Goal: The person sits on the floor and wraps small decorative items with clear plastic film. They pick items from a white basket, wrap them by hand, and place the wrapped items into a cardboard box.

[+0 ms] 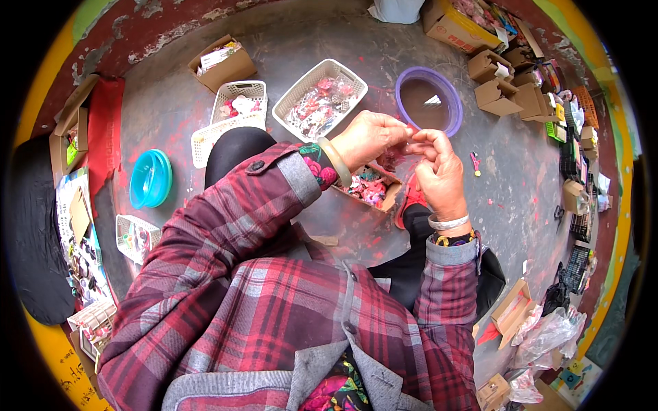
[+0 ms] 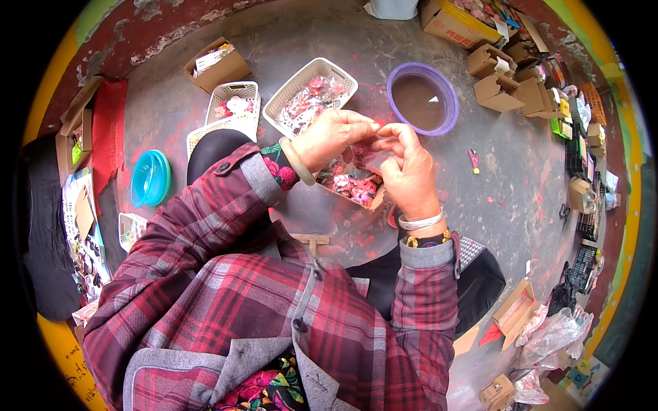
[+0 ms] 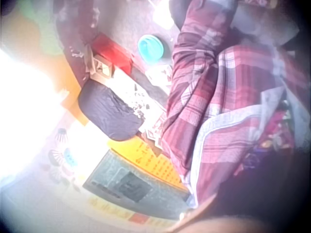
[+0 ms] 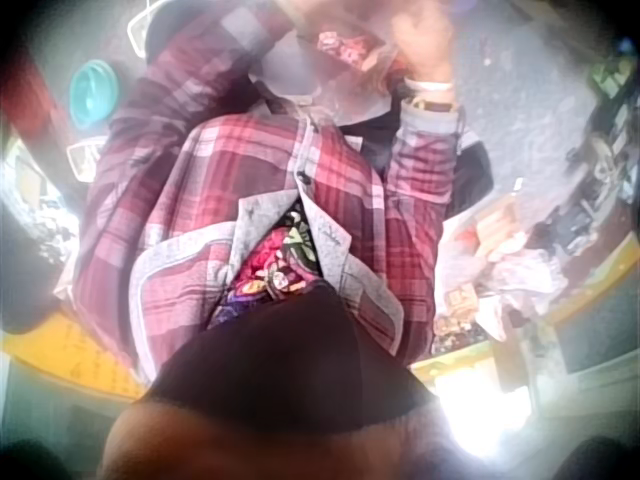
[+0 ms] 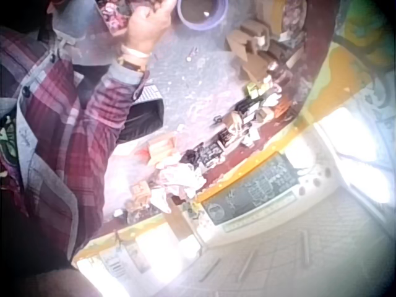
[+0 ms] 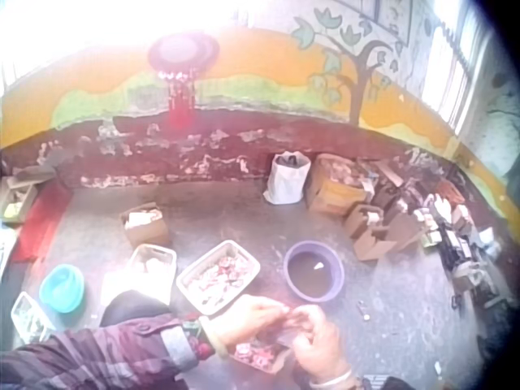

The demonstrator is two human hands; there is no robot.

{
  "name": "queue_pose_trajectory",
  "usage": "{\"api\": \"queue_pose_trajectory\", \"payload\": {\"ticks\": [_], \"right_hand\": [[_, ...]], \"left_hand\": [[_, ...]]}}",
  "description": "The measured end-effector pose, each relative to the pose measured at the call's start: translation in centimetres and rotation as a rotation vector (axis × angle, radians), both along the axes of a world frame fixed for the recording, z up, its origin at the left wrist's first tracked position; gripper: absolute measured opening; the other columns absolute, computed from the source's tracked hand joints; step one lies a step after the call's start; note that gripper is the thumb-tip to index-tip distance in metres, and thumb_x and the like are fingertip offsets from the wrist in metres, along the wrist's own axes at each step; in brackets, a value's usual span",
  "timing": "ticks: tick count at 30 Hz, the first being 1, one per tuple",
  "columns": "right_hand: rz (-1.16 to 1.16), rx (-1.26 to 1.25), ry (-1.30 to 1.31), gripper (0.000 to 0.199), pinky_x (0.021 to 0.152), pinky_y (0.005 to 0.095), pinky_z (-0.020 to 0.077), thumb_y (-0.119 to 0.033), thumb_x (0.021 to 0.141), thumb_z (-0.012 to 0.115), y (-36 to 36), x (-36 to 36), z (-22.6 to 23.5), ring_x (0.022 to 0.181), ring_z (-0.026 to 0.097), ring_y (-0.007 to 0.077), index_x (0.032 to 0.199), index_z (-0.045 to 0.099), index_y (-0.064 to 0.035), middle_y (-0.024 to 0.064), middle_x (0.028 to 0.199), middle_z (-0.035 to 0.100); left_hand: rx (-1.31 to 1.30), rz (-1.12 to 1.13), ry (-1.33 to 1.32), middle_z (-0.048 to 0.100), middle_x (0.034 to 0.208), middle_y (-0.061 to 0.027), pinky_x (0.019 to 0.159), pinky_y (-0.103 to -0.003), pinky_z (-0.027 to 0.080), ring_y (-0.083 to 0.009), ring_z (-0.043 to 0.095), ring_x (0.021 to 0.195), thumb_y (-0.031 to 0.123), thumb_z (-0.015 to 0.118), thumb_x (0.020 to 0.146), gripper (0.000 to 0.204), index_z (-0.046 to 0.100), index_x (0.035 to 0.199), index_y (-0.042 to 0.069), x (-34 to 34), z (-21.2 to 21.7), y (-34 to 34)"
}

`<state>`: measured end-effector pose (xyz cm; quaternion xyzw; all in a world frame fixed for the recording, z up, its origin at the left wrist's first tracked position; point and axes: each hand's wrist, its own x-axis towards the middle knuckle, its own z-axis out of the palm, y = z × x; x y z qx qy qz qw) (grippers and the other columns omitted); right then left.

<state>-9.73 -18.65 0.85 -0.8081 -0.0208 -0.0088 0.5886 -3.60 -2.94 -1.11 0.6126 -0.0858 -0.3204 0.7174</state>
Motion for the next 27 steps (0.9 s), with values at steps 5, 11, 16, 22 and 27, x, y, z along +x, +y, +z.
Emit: {"api": "queue_pose_trajectory", "payload": {"ticks": [5,11,16,22,27], "right_hand": [[0.112,0.017,0.049,0.041,0.059,0.0194,0.0471,0.013,0.065,0.036,-0.2,0.0,0.1,0.084,0.06,0.0115,0.101,0.05,0.0005,0.0087,0.095,0.058],[0.257,0.125,0.316,0.036,0.047,0.0236,0.049,0.012,0.064,0.035,-0.5,-0.1,0.8,0.067,0.06,0.0108,0.094,0.051,0.0009,0.0075,0.09,0.056],[0.281,-0.02,0.333,0.03,0.046,0.0218,0.0465,0.01,0.066,0.036,-0.2,0.0,1.5,0.06,0.056,0.0077,0.089,0.053,0.0007,0.006,0.088,0.056],[-0.113,0.175,-0.09,0.025,0.05,0.0179,0.0417,0.012,0.073,0.039,0.1,-0.3,0.8,0.055,0.05,0.0037,0.085,0.059,0.0014,0.0066,0.095,0.063],[-0.233,0.085,0.038,0.021,0.05,0.0188,0.0423,0.007,0.076,0.042,-1.6,-0.2,-0.5,0.054,0.05,0.0042,0.085,0.06,0.002,0.0055,0.084,0.063]], "left_hand": [[-0.069,0.012,0.044,0.06,0.071,-0.0031,0.046,-0.021,0.042,-0.0068,0.053,0.057,0.02,0.054,0.088,0.023,0.064,0.093,0.0,0.1,-1.4,-0.4],[-0.061,-0.026,0.077,0.056,0.063,-0.0007,0.044,-0.02,0.039,-0.0059,0.049,0.05,0.021,0.053,0.089,0.023,0.064,0.083,0.001,-0.3,-1.5,-0.6],[-0.003,-0.057,0.027,0.056,0.064,-0.0012,0.042,-0.021,0.04,-0.0065,0.05,0.051,0.02,0.054,0.089,0.024,0.063,0.08,0.0,0.1,-1.9,-0.4],[-0.117,0.111,0.085,0.061,0.083,-0.0099,0.056,-0.029,0.049,-0.0143,0.056,0.065,0.022,0.053,0.089,0.027,0.06,0.1,-0.002,1.0,-1.1,0.4],[-0.16,0.15,0.1,0.061,0.084,-0.0112,0.059,-0.029,0.049,-0.0145,0.056,0.065,0.024,0.053,0.09,0.029,0.06,0.101,-0.002,1.4,-0.3,1.0]]}}
